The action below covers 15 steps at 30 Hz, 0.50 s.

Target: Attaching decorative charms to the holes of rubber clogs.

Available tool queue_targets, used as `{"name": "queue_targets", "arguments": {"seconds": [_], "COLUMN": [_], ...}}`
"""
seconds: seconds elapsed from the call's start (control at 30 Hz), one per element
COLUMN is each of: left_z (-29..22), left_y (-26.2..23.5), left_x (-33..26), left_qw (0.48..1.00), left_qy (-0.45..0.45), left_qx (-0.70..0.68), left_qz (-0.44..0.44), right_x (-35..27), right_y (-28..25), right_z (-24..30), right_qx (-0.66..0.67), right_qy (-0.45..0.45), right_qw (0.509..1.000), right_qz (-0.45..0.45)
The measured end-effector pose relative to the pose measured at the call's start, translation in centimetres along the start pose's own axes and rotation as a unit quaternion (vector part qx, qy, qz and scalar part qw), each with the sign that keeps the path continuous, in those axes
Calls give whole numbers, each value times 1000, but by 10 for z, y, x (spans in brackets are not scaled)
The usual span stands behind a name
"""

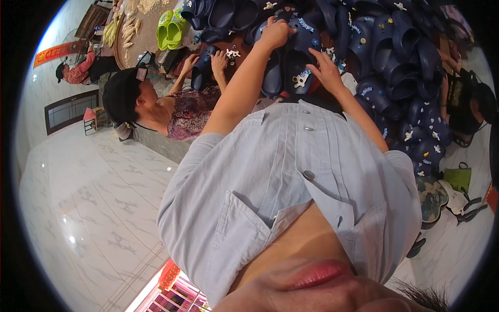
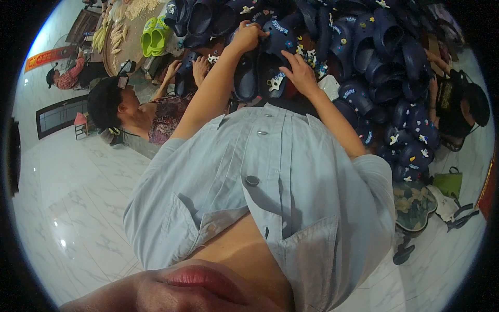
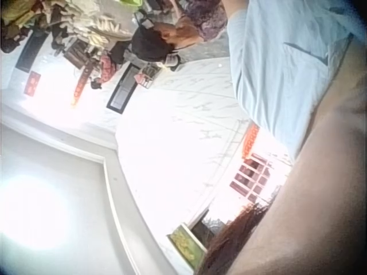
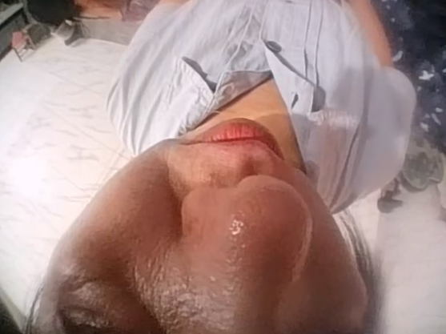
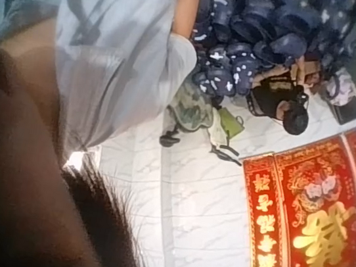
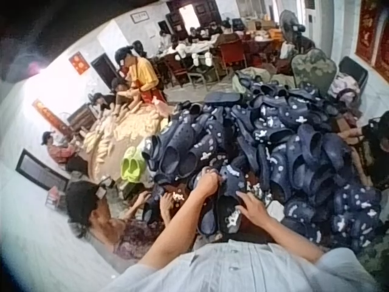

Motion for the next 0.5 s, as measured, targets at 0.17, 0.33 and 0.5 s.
{"name": "queue_targets", "arguments": {"seconds": [0.17,0.33,0.5], "left_z": [3,-1,13], "left_y": [1,2,12], "left_x": [1,-2,-3], "left_qw": [1000,1000,999], "left_qy": [-4,-16,-6], "left_qx": [3,6,-15], "left_qz": [-2,-3,-29], "right_x": [2,0,-3], "right_y": [1,3,4], "right_z": [0,-2,-2], "right_qx": [1,18,19], "right_qy": [4,7,2], "right_qw": [1000,1000,1000], "right_qz": [9,0,3]}}
Point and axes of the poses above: each hand's wrist, its own x-axis towards the middle knuckle, its own y-axis out of the palm, z = x × y, the point moved 2 cm from there along x, towards the middle knuckle, and after that the axes turned 9 degrees about -x, right-handed, at the moved point
